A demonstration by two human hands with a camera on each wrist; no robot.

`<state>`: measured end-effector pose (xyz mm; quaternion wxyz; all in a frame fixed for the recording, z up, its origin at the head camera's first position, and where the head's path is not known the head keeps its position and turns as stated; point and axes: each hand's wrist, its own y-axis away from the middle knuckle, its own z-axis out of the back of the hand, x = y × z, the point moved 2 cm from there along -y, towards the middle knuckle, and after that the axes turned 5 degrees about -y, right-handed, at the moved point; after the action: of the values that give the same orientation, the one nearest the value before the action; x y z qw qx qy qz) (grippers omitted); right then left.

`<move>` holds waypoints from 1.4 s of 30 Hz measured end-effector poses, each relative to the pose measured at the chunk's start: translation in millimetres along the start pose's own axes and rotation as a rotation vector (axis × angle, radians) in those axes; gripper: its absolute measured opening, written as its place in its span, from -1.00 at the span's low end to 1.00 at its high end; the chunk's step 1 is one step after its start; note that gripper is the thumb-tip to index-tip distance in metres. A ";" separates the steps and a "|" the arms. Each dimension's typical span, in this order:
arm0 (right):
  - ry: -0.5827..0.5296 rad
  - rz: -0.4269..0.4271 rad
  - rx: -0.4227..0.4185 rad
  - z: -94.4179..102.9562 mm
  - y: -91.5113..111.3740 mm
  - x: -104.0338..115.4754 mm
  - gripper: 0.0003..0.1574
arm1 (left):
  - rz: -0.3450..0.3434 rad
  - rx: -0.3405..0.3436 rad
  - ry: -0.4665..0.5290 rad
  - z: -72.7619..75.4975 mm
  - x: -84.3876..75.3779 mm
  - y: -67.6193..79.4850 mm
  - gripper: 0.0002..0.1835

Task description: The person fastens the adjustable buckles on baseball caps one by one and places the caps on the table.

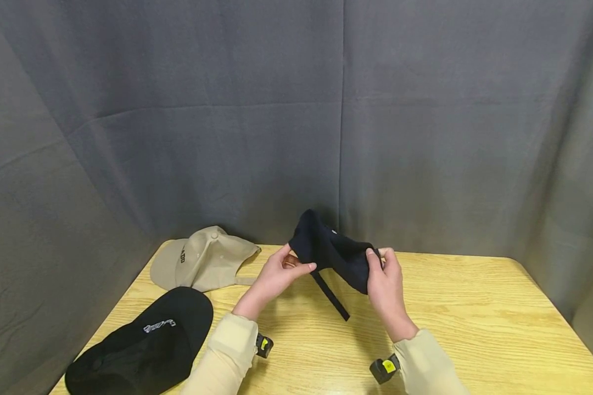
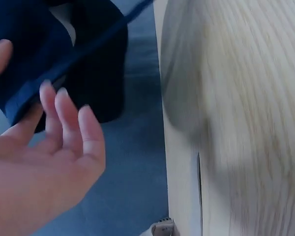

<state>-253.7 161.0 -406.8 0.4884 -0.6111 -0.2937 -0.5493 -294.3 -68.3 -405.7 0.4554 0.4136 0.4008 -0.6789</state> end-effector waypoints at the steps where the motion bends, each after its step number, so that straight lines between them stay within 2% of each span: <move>1: -0.005 0.002 -0.009 0.1 -0.4 -0.1 -0.67 | -0.030 -0.002 -0.029 -1.1 -1.2 1.1 -0.59; 4: -0.003 0.009 -0.025 0.8 -0.6 0.0 -0.69 | -0.087 -0.008 -0.098 -4.7 -1.3 2.3 -0.67; 9: 0.004 -0.025 -0.008 3.7 1.2 -1.0 -0.72 | -0.097 -0.016 -0.145 -10.0 5.2 0.9 -0.75; 12: -0.010 -0.054 0.023 4.5 2.6 -0.3 -0.73 | -0.051 -0.006 -0.080 -12.0 8.2 0.2 -0.69; 17: -0.075 -0.107 0.113 3.4 5.3 2.4 -0.70 | 0.073 0.034 0.077 -14.7 10.9 1.9 -0.65; 21: -0.156 -0.129 0.173 1.8 7.4 7.8 -0.64 | 0.103 0.022 0.069 -14.6 12.1 3.5 -0.67; 26: -0.210 -0.091 0.180 2.1 8.0 13.1 -0.61 | 0.089 0.032 0.045 -13.9 12.2 3.4 -0.67; 32: -0.261 0.015 0.149 3.6 7.5 16.2 -0.62 | 0.108 0.080 0.111 -14.2 13.3 3.2 -0.64; 37: -0.227 0.081 0.149 7.3 7.4 18.3 -0.70 | 0.097 0.036 0.142 -13.8 12.6 1.7 -0.58; 42: -0.170 0.085 0.196 11.4 7.7 19.2 -0.79 | 0.079 -0.014 0.112 -10.6 9.1 1.2 -0.52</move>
<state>-238.1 165.3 -389.5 0.5417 -0.6167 -0.3601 -0.4433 -293.3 -61.4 -417.8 0.4616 0.4634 0.4138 -0.6332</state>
